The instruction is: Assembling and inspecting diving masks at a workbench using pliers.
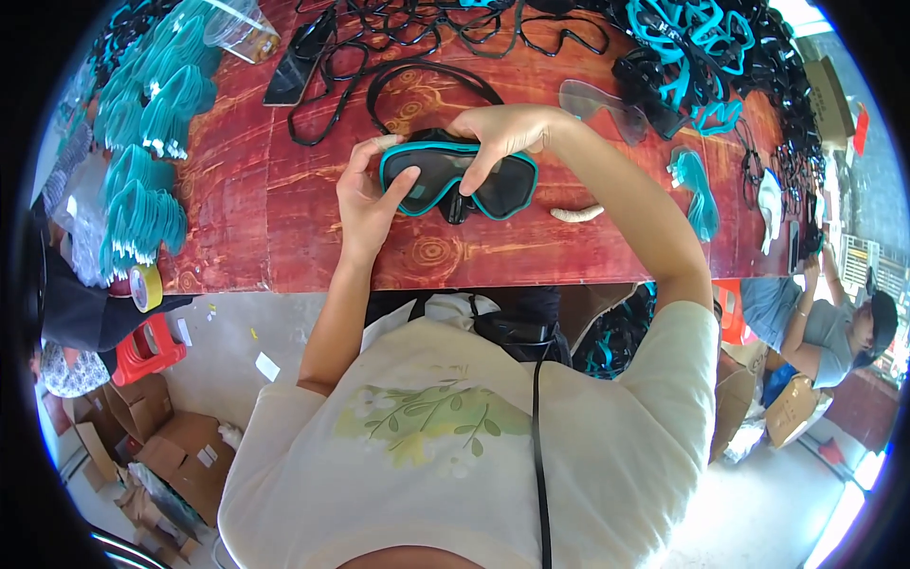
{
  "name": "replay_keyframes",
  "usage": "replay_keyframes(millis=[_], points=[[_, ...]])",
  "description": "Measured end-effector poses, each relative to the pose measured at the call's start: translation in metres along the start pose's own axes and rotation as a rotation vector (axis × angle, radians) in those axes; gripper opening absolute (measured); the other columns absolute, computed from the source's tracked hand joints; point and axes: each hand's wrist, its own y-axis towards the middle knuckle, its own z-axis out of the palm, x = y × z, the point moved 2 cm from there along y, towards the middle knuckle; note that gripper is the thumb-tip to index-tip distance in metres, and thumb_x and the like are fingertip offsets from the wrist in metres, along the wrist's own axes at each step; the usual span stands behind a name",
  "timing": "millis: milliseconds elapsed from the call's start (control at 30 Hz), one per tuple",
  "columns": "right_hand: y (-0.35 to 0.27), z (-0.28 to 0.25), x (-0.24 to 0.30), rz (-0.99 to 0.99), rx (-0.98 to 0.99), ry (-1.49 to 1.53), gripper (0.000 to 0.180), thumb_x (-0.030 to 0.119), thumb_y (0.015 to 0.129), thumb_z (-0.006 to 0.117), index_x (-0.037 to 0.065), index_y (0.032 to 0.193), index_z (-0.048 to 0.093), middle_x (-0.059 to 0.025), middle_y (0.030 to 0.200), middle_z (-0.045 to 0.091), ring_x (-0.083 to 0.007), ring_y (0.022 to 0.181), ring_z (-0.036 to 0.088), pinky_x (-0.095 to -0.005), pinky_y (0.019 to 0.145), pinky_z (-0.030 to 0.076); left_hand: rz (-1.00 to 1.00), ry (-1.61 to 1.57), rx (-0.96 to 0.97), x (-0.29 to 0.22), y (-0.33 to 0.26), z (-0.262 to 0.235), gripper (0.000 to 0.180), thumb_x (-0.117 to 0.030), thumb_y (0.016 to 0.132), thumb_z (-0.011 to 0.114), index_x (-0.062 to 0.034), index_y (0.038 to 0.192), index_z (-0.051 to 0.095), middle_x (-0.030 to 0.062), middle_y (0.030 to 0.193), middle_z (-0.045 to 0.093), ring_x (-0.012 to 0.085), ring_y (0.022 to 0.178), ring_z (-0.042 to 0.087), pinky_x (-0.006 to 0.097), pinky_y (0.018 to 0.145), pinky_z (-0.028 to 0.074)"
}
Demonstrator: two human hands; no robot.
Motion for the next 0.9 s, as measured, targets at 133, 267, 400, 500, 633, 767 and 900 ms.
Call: replay_keyframes(millis=[133, 267, 400, 500, 633, 767, 900], points=[[-0.017, -0.004, 0.000, -0.117, -0.030, -0.074, 0.070, 0.021, 0.062, 0.087, -0.002, 0.120, 0.053, -0.0049, 0.105, 0.061, -0.0126, 0.095, 0.055, -0.0282, 0.082, 0.046, -0.037, -0.067, -0.012, 0.000, -0.004, -0.001, 0.042, 0.003, 0.075, 0.076, -0.0003, 0.113, 0.059, 0.0110, 0.113, 0.058, 0.0211, 0.108, 0.054, 0.031, 0.096, 0.042], [-0.043, 0.008, -0.007, -0.198, -0.255, -0.243, 0.074, 0.019, 0.069, 0.083, 0.001, 0.132, 0.047, -0.0086, 0.120, 0.057, -0.0187, 0.108, 0.053, -0.0329, 0.093, 0.044, -0.076, -0.068, -0.021, 0.005, -0.004, -0.002, 0.041, 0.001, 0.076, 0.075, -0.0003, 0.113, 0.057, 0.0113, 0.114, 0.056, 0.0197, 0.107, 0.055, 0.031, 0.095, 0.044], [-0.067, 0.035, -0.015, -0.171, -0.634, -0.333, 0.058, 0.020, 0.079, 0.078, 0.006, 0.130, 0.054, -0.0063, 0.123, 0.056, -0.0188, 0.104, 0.057, -0.0310, 0.090, 0.046, -0.141, -0.067, -0.072, 0.007, -0.008, 0.002, 0.041, -0.002, 0.079, 0.075, -0.0004, 0.115, 0.056, 0.0105, 0.114, 0.056, 0.0177, 0.106, 0.054, 0.030, 0.093, 0.045], [-0.063, 0.055, -0.029, -0.229, -0.887, -0.268, 0.045, 0.019, 0.080, 0.078, 0.006, 0.120, 0.063, -0.0062, 0.117, 0.059, -0.0164, 0.099, 0.058, -0.0289, 0.086, 0.047, -0.171, -0.094, -0.111, 0.004, -0.009, 0.007, 0.041, -0.005, 0.080, 0.075, -0.0002, 0.116, 0.055, 0.0102, 0.114, 0.057, 0.0165, 0.105, 0.055, 0.030, 0.093, 0.045], [-0.059, 0.067, -0.040, -0.354, -1.164, -0.033, 0.028, 0.010, 0.079, 0.078, 0.004, 0.105, 0.071, -0.0059, 0.097, 0.064, -0.0156, 0.093, 0.060, -0.0281, 0.084, 0.047, -0.146, -0.053, -0.139, 0.008, -0.008, 0.012, 0.040, -0.006, 0.081, 0.075, 0.0000, 0.115, 0.055, 0.0098, 0.114, 0.058, 0.0152, 0.100, 0.057, 0.029, 0.090, 0.046], [-0.054, 0.063, -0.047, -0.323, -1.205, -0.005, 0.023, 0.010, 0.077, 0.079, 0.006, 0.100, 0.073, -0.0035, 0.092, 0.064, -0.0131, 0.088, 0.060, -0.0264, 0.079, 0.047, -0.142, -0.125, -0.166, 0.001, -0.010, 0.015, 0.039, -0.006, 0.081, 0.075, -0.0002, 0.114, 0.055, 0.0068, 0.104, 0.061, 0.0129, 0.093, 0.058, 0.027, 0.087, 0.047], [-0.053, 0.057, -0.038, -0.315, -1.137, 0.088, 0.022, 0.012, 0.077, 0.080, 0.008, 0.098, 0.075, -0.0021, 0.088, 0.064, -0.0112, 0.080, 0.058, -0.0259, 0.071, 0.047, -0.220, -0.224, -0.228, -0.013, -0.017, 0.016, 0.037, -0.008, 0.081, 0.075, -0.0011, 0.112, 0.056, 0.0054, 0.100, 0.061, 0.0107, 0.091, 0.058, 0.026, 0.081, 0.048]])
